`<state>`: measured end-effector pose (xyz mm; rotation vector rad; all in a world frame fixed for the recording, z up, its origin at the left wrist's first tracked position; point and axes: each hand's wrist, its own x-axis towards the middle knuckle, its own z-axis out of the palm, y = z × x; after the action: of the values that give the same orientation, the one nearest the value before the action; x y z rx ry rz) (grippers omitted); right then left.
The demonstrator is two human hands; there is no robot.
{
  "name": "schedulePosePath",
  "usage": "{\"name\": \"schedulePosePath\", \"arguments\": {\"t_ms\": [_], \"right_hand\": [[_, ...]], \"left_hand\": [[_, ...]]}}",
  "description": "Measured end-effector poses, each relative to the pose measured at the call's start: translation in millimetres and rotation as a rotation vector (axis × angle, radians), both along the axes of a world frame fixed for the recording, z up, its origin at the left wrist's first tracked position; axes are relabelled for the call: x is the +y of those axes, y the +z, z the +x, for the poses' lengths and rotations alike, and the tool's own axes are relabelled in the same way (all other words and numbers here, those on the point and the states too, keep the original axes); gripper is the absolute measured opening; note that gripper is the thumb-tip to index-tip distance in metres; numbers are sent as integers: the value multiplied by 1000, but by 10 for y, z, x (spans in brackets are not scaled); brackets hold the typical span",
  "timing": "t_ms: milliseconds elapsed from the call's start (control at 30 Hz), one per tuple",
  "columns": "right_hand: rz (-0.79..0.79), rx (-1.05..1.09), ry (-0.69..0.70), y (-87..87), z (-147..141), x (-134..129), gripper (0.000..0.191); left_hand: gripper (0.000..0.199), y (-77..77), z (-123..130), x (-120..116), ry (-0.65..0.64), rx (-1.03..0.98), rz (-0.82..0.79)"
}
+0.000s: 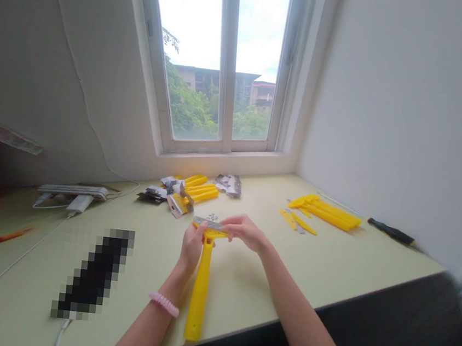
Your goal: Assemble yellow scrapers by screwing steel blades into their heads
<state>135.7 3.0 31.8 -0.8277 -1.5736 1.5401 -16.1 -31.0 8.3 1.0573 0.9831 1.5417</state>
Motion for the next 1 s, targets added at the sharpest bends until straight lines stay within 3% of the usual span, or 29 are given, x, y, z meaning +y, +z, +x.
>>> {"name": "schedulePosePath", "arguments": {"t_ms": [267,567,1000], "right_hand": [[-30,-5,107,-77,-9,35,24],[-51,53,38,-34,-10,20,21],[-80,66,18,-15,-29,-4,19]], "left_hand": [[22,-9,-7,7,13,-38,-13],[29,-44,-17,39,-10,-40,-27],[19,-66,-70,75,170,94,11]]}}
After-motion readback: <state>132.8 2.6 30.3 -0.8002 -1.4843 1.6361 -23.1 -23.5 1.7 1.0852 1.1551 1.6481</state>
